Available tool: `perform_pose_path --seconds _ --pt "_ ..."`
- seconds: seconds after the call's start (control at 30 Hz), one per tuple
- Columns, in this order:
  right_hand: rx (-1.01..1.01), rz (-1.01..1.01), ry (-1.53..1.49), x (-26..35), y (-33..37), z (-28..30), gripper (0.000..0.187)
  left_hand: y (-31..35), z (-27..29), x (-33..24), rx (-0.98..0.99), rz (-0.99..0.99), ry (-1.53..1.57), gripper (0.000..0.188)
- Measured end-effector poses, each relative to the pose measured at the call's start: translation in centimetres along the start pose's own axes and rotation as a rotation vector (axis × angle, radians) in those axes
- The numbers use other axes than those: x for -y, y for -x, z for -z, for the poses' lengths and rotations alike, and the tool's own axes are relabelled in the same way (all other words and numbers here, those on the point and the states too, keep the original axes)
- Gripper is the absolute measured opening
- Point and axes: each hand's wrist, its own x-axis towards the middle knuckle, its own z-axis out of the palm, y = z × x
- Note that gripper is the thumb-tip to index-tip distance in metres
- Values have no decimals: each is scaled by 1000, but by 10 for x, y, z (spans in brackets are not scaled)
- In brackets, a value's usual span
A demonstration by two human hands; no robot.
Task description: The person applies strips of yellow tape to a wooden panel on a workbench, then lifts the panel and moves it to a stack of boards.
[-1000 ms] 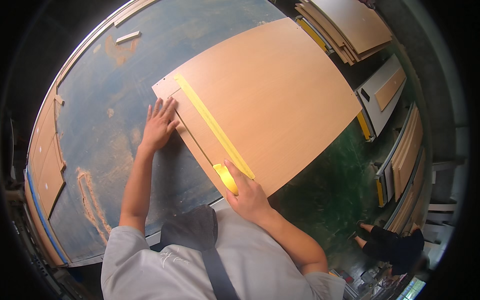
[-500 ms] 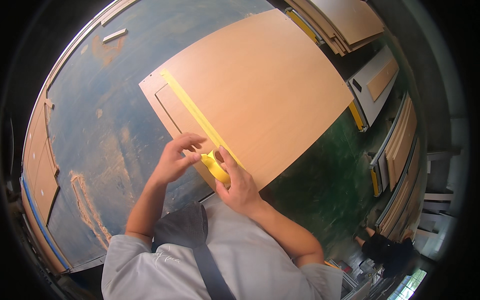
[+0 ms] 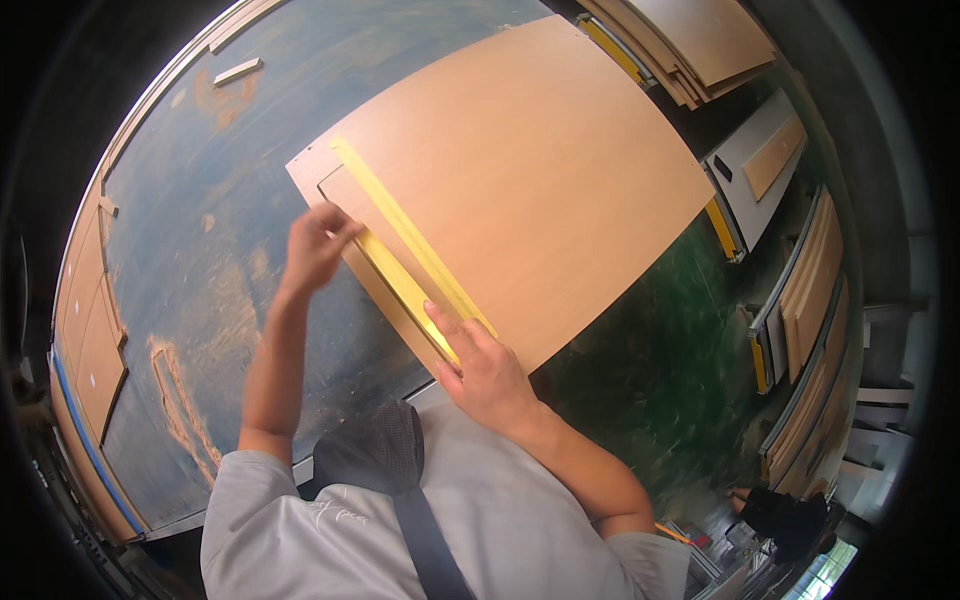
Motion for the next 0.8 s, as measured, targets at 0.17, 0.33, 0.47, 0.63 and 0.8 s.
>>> perform_pose_path --seconds 0.17,0.33,0.47,0.63,0.8 --pt "147 -31 301 -7 32 7 55 -87 61 91 -214 152 -376 27" --pt "385 -15 491 -16 41 0 52 -97 63 106 -47 88 -478 28" --pt "513 -6 555 -17 23 -26 38 -97 60 99 7 58 -574 27" --pt "588 33 693 -6 9 -44 16 -96 64 94 -134 115 -676 39" --pt "464 -44 640 -12 16 -45 15 -46 43 96 -68 -252 -785 79"
